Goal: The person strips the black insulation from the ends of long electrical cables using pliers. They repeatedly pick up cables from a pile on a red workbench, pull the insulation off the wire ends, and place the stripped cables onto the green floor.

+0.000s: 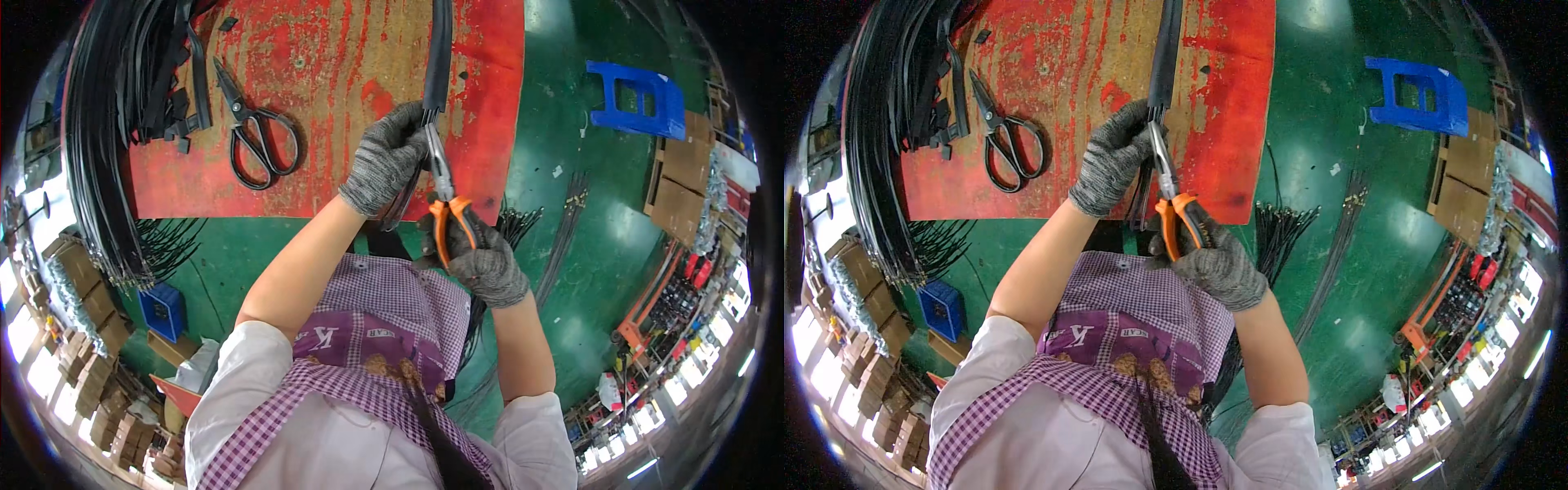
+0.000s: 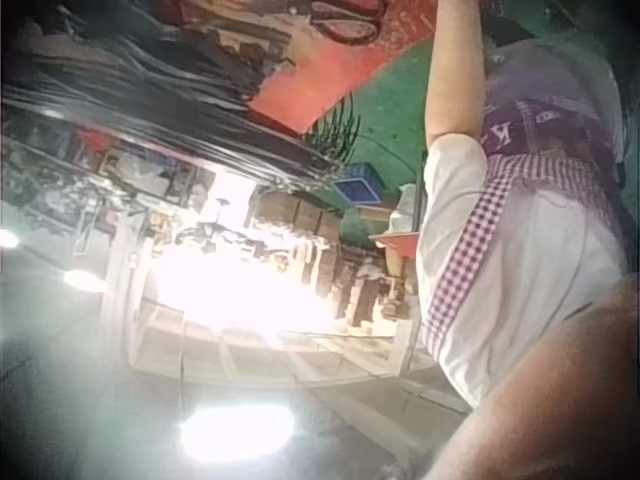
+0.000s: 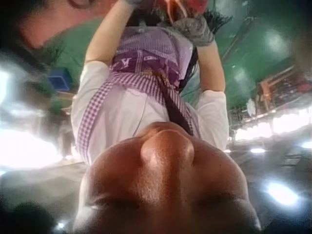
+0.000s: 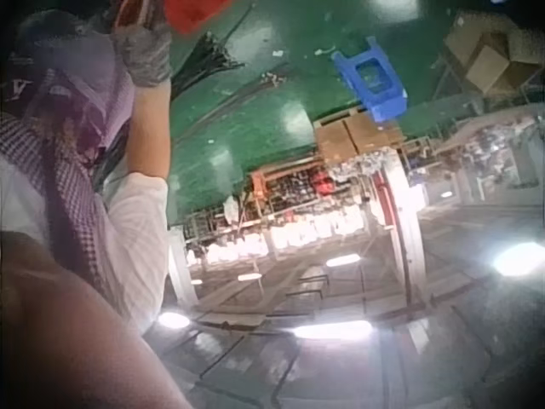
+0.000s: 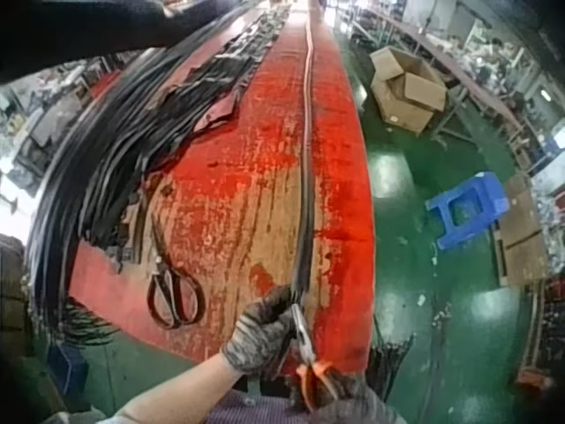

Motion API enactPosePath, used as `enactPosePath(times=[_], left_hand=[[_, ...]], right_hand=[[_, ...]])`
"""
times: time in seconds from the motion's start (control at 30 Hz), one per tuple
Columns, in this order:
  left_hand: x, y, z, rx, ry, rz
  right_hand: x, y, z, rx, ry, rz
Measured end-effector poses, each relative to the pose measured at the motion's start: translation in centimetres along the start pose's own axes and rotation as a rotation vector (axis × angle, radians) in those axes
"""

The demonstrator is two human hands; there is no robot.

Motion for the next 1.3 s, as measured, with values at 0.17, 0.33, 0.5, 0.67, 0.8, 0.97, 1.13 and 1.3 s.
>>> enactPosePath(times=[0.17, 0.33, 0.5, 0.67, 0.8, 0.97, 1.13, 1.3], left_hand=[[0.0, 0.2, 0.2, 0.026, -0.011, 0.101], [0.3, 0.1, 0.1, 0.029, -0.036, 0.091], [0.0, 0.8, 0.3, 0.113, -0.020, 0.215], [0.5, -0.1, 0.4, 0.322, -0.011, 0.481], [0.9, -0.9, 0.2, 0.427, -0.011, 0.636], [1.5, -1.2, 0.1, 0.490, -0.015, 0.736], [1.3, -0.7, 0.2, 0.448, -0.042, 0.732], [1.1, -0.7, -0.7, 0.435, -0.078, 0.752]], right_hand=[[-1.7, -1.6, 0.9, 0.015, -0.156, 0.089], [-2.7, -2.3, 1.6, -0.088, -0.132, -0.244], [-1.6, 0.1, 2.9, -0.132, -0.217, -0.461], [-1.1, 1.2, 3.8, -0.084, -0.295, -0.394], [-2.2, 1.9, 4.1, -0.011, -0.303, -0.405], [-2.4, 2.5, 4.6, 0.046, -0.261, -0.473], [-1.7, 3.0, 5.8, 0.172, -0.286, -0.407], [-1.4, 0.9, 5.6, -0.013, -0.401, -0.356]])
Point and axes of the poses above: each hand's wrist, its own z-axis towards the middle knuckle, its own x-axis out of the palm, y = z × x, the point moved 4 cm from there along z, towards the middle knuckle, and after that the axes turned 13 degrees about -z, right-handed, at the moved point
